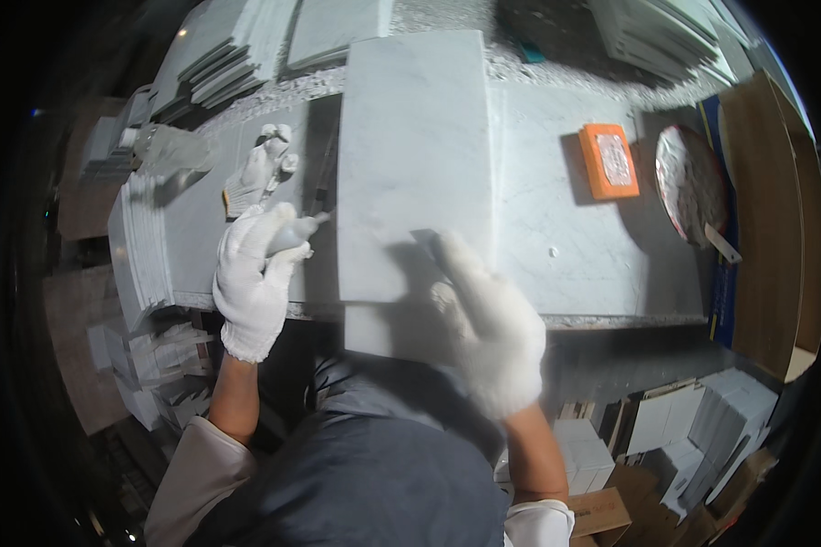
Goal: The person repeatedly scrapes and smooths the edges of white rectangular tiles using a metal scraper and a small orange block. They handle tiles one at a time, occasionally applying liquid from a small bottle, and place finished tiles into a nearby cardboard box.
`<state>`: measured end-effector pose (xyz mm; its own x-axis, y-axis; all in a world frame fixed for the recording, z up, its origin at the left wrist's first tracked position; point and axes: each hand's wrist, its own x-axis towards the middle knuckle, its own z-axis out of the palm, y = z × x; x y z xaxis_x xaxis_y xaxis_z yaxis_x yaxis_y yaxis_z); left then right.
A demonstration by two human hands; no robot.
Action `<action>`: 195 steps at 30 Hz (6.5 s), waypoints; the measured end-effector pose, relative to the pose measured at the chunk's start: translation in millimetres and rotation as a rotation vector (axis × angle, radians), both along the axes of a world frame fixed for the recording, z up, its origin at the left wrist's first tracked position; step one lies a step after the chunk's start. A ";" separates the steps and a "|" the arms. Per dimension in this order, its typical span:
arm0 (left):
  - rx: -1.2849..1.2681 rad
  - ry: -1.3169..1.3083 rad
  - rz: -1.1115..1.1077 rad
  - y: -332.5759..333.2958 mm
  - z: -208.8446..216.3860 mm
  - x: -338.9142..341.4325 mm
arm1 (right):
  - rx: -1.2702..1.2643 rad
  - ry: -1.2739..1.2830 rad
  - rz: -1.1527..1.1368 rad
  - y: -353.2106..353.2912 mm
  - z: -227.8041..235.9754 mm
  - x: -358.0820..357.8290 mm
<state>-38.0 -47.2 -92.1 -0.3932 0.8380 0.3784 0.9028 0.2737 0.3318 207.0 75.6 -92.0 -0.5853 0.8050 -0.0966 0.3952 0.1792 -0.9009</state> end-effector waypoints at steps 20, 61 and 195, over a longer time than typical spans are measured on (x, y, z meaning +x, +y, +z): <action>0.283 -0.557 0.511 -50.3 -107.4 -62.7 | -0.482 0.330 -0.136 -7.4 6.4 17.9; -0.059 -0.064 -0.536 41.2 -20.2 -1.1 | -0.587 0.238 -0.214 7.2 0.4 56.3; -0.015 0.030 -0.275 1.3 -40.3 49.8 | -0.344 -0.085 -0.211 10.7 7.2 17.0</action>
<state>11.8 -45.9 -132.4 -0.1391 0.9171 0.3736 0.9532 0.0218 0.3016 224.0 86.3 -84.8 -0.3889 0.8190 -0.4219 0.4665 -0.2198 -0.8568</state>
